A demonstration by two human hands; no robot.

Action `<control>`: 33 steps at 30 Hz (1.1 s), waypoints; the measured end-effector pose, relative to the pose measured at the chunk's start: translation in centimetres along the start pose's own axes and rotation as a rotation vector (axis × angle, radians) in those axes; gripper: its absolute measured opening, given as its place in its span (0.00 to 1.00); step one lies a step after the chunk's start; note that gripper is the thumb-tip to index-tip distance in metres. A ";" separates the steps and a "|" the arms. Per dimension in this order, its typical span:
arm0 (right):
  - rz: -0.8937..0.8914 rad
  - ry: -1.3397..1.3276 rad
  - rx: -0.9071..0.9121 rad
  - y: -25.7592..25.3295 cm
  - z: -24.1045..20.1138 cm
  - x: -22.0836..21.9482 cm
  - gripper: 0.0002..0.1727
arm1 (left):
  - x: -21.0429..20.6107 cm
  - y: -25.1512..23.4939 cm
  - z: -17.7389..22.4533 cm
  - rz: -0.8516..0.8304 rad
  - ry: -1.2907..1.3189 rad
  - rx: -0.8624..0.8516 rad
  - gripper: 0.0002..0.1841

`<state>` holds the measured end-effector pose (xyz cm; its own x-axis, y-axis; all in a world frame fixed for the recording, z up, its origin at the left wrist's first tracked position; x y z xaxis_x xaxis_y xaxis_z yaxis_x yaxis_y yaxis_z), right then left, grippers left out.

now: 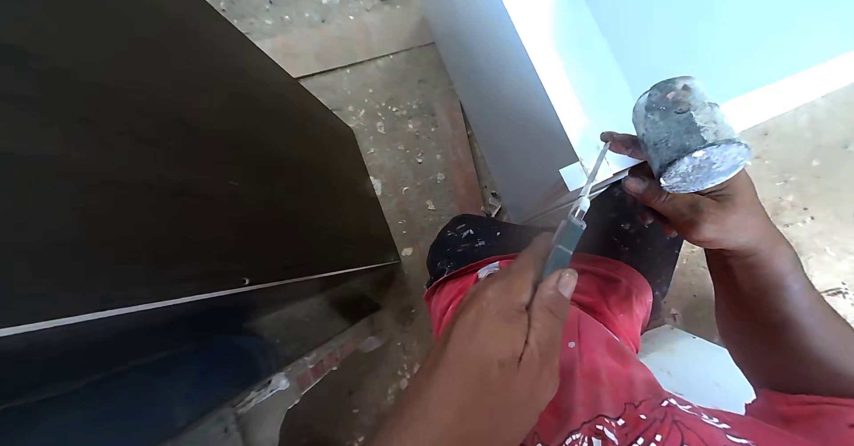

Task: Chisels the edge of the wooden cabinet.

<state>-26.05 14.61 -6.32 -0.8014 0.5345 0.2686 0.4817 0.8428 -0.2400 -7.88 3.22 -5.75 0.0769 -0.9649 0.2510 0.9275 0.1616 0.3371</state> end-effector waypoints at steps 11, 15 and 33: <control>0.017 0.009 -0.048 0.2 0.2 0.1 0.24 | 0.0 0.0 0.0 0.004 -0.040 -0.005 0.23; 0.027 -0.022 -0.049 0.1 0.3 0.2 0.27 | 0.1 -0.2 0.3 -0.002 -0.044 -0.002 0.23; 0.051 -0.080 -0.070 0.9 1.4 0.4 0.21 | -0.3 0.3 1.5 0.034 -0.109 0.029 0.28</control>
<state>-26.42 15.50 -7.77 -0.7995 0.5723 0.1821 0.5438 0.8185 -0.1852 -8.22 3.87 -4.37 0.0662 -0.9310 0.3590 0.9138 0.2011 0.3529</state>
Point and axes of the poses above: each hand's wrist, its own y-axis away from the middle knuckle, its own x-axis out of the back of the hand, z = x × y, the point moved 10 cm from there along -y, towards the middle knuckle, and after that the axes turned 2 degrees about x, right-handed, at the moved point
